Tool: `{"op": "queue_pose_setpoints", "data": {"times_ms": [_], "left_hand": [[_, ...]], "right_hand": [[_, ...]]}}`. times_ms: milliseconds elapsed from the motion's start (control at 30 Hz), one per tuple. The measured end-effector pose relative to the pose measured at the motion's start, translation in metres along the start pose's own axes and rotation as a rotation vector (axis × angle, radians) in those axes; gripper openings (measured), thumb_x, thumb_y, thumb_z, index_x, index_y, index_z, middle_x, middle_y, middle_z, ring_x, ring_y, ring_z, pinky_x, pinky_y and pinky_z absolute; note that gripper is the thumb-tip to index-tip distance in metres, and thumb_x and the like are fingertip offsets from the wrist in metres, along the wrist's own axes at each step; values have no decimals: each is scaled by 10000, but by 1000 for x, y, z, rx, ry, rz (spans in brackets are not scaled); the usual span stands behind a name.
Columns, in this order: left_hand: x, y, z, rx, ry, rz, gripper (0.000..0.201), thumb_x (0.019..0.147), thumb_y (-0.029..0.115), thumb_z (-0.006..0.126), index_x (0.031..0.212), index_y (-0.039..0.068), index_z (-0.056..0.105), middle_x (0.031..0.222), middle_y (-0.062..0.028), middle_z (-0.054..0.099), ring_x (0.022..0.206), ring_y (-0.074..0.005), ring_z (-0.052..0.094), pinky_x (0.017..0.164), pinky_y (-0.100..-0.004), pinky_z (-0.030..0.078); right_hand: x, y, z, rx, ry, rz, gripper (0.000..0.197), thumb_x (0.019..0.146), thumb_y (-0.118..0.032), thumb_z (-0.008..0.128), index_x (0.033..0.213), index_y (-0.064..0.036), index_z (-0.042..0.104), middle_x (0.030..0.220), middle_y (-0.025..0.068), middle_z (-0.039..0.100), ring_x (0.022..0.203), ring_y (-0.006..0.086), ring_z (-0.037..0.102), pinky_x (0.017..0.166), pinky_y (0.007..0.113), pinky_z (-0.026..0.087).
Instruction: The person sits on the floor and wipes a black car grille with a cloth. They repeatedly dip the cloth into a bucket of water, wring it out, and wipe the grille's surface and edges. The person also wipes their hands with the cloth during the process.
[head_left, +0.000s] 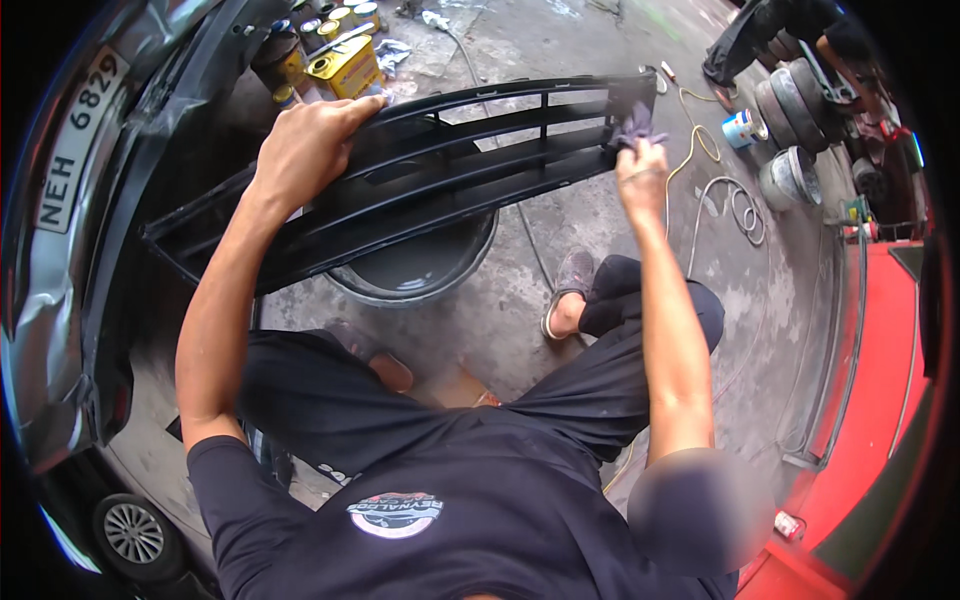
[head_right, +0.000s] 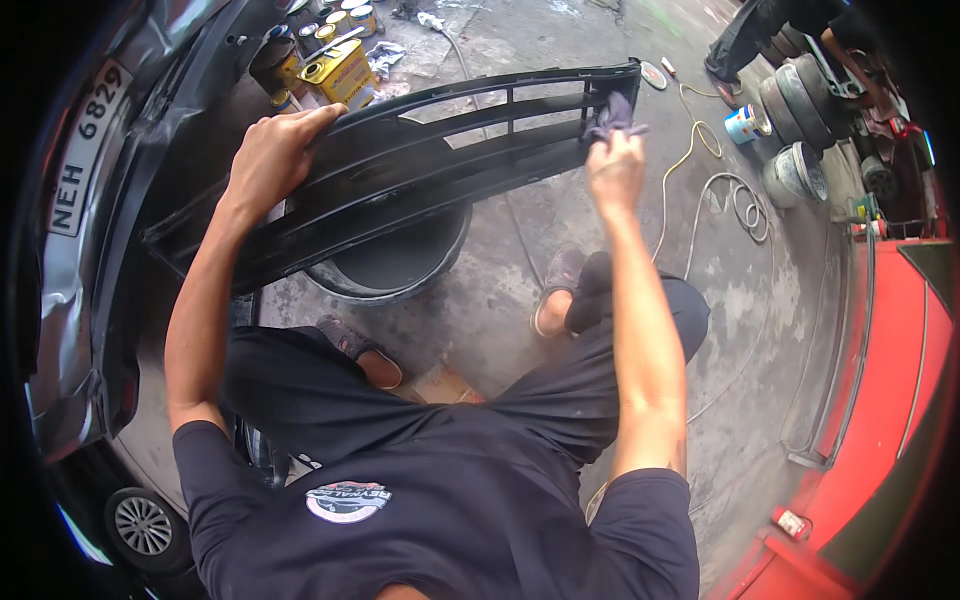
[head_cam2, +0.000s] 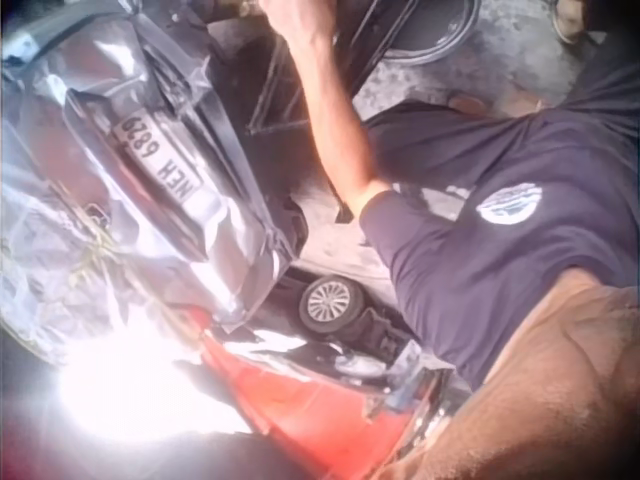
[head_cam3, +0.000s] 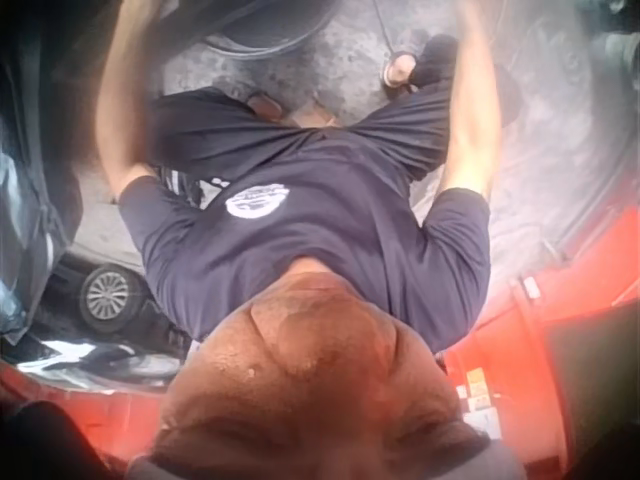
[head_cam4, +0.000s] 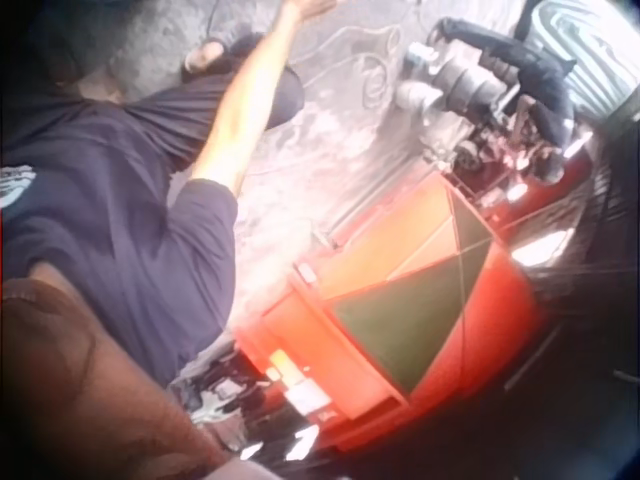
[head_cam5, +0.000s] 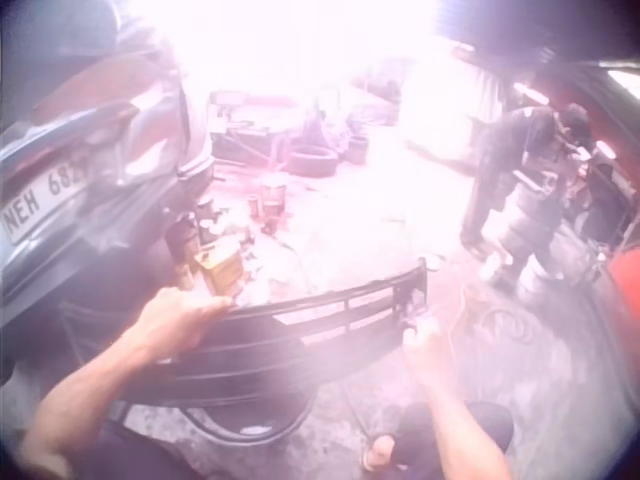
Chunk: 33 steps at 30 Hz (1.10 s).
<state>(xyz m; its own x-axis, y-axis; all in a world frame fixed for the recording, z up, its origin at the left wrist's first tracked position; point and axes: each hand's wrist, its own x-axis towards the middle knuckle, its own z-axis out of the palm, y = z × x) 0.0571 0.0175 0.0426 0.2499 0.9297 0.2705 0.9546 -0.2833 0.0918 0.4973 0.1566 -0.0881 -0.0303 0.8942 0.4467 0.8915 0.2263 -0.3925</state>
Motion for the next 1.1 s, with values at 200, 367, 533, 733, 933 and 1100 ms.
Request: {"op": "queue_pose_setpoints", "data": {"times_ms": [200,367,533,733,933,1100], "left_hand": [[-7,6,2,-8,31,30,670,756,-121,615,1337,194,726,1193,-117,773,999,-359,757,904,-471,616],[-11,10,-6,14,40,71,627,788,-80,629,1338,204,730,1216,-72,774,951,-341,764,847,-454,625],[-24,16,-10,73,44,30,634,802,-77,656,1353,231,718,1276,-55,765,972,-333,775,847,-451,642],[-24,12,-11,79,34,40,664,779,-83,688,1359,239,718,1291,-44,760,1027,-310,768,859,-433,641],[-23,16,-3,114,21,11,668,769,-79,686,1355,240,719,1274,-43,765,999,-313,771,858,-425,642],[-20,2,-6,113,42,44,688,763,-93,666,1352,257,719,1254,-36,772,972,-316,774,847,-429,642]], "right_hand": [[-94,-102,20,63,81,-270,255,835,-163,621,1012,-4,712,1103,226,648,1073,399,608,942,529,469],[-115,-144,3,288,-72,-624,289,781,-134,677,1047,-30,716,1109,175,675,1086,356,636,949,501,490],[-70,-59,8,129,14,-584,325,778,-88,708,1088,5,731,1160,211,695,1102,406,649,972,485,539],[-46,-1,20,-90,51,-185,222,873,-77,669,1077,-28,743,1150,204,669,1044,407,646,901,519,550],[-85,-77,27,94,-103,-315,252,815,-108,718,1060,-75,768,1118,211,626,1000,403,652,854,529,567],[-45,-3,18,-135,-36,-229,270,833,-112,705,1093,-109,779,1138,216,623,1024,407,661,857,520,581]]}}
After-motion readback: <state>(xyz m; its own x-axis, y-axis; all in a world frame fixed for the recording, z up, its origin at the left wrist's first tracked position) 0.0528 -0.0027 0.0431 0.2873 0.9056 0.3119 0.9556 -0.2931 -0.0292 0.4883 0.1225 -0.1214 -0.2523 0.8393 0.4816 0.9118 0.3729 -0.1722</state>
